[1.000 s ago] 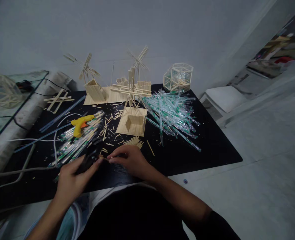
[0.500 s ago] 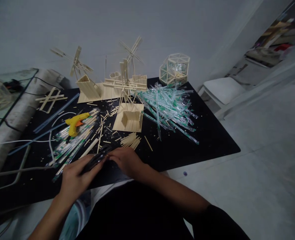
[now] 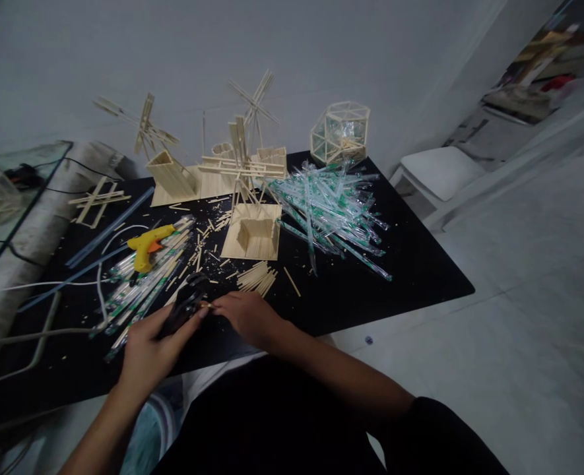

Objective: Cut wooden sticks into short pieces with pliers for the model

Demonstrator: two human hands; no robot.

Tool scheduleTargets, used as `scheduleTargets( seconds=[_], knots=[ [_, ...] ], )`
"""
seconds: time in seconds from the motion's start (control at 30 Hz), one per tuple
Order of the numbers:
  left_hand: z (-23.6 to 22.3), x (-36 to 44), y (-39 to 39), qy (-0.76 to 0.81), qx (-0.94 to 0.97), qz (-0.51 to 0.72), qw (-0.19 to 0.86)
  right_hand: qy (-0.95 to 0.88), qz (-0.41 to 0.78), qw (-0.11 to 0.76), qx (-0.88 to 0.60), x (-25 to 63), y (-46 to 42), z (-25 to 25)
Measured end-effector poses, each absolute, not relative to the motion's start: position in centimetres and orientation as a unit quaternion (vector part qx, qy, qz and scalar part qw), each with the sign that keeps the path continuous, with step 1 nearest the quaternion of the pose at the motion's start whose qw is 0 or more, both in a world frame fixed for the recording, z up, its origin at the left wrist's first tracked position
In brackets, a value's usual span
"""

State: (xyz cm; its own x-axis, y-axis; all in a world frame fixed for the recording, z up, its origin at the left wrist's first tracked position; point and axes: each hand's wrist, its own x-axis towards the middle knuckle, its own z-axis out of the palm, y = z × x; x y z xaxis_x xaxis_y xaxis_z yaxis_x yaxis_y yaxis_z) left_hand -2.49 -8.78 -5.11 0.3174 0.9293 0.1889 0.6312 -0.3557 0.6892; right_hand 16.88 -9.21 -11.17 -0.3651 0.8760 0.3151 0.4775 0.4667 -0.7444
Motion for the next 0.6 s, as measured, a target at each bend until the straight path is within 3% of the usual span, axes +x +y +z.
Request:
scheduleTargets(
  seconds=[0.43,0.6],
  knots=[
    [-5.2,-1.9,-9.0,0.541,0.725,0.310,0.294,-0.776,0.274,0.364,-0.435,16.8,-9.3,-11.3],
    [-4.5,-3.3,-9.4,0.566,0.740,0.247,0.267,-0.773,0.251,0.371,-0.450,16.6,-9.4,-12.0]
  ],
)
